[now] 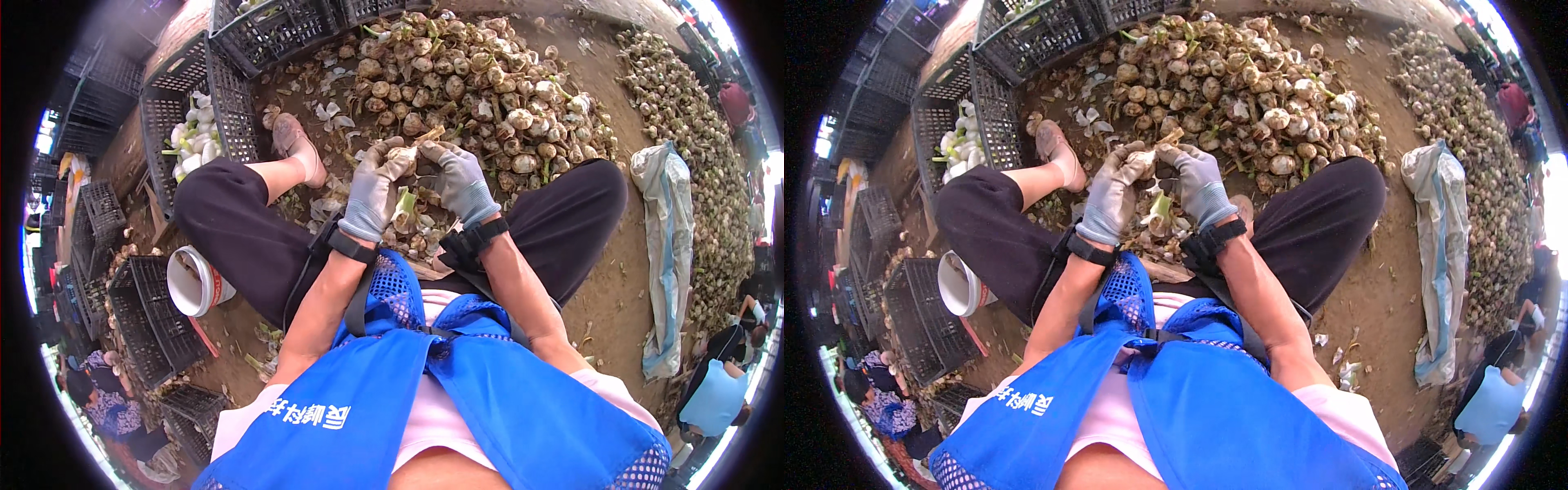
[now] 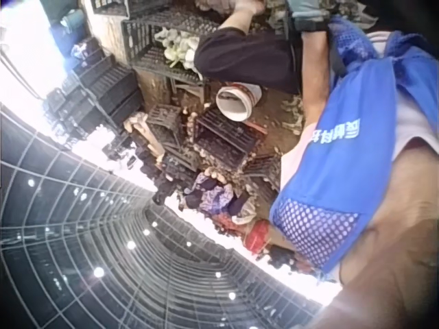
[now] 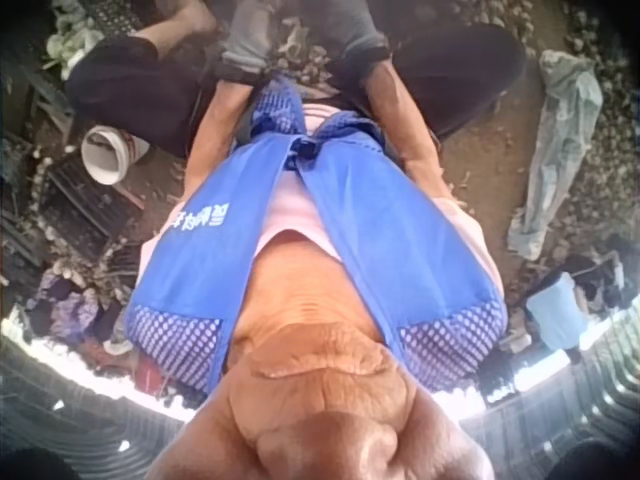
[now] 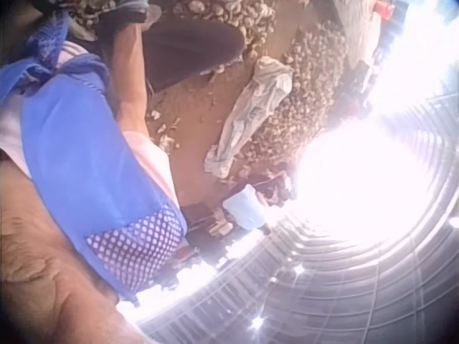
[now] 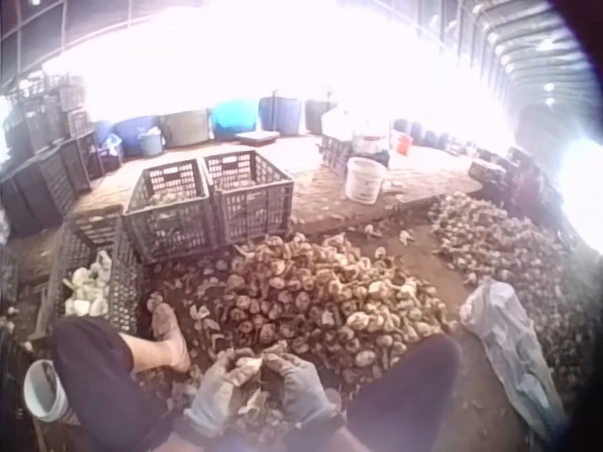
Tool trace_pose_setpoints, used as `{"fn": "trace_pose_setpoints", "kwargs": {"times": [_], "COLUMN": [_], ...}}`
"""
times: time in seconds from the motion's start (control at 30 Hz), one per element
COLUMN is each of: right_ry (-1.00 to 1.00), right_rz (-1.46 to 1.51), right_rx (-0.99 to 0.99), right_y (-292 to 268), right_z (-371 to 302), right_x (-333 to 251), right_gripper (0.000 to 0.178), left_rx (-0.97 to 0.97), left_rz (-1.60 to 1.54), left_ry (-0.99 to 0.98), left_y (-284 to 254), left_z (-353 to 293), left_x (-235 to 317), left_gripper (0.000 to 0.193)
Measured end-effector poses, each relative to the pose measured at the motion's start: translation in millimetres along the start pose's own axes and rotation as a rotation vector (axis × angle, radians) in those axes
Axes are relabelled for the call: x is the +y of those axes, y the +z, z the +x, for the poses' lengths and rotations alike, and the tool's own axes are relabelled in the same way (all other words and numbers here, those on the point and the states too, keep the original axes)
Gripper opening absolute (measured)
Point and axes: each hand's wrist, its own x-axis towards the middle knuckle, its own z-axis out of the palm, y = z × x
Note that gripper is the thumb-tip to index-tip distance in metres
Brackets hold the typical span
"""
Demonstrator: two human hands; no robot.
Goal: The person is sitting on the ground and peeling garlic bulbs from a large pile, removing the outer skins and stalks.
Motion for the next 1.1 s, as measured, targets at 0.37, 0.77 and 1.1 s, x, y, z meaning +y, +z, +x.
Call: {"fn": "trace_pose_setpoints", "kwargs": {"times": [0.37,0.77,1.1], "right_ry": [-0.054,-0.070,-0.061], "right_rz": [-0.030,-0.039,0.018], "right_rx": [-0.071,-0.131,-0.149], "right_y": [2.4,-3.0,0.3], "right_z": [2.9,11.9,1.5], "right_x": [-3.4,6.2,-3.2], "right_gripper": [0.013,0.015,0.015], "left_rx": [0.108,0.093,0.116], "left_rz": [0.132,-0.088,0.686], "left_ry": [0.065,0.072,0.555], "left_y": [12.8,3.7,7.7], "left_z": [-3.7,1.7,5.8], "left_x": [3.8,-5.0,-9.7], "left_gripper": [0.031,0.027,0.023]}}
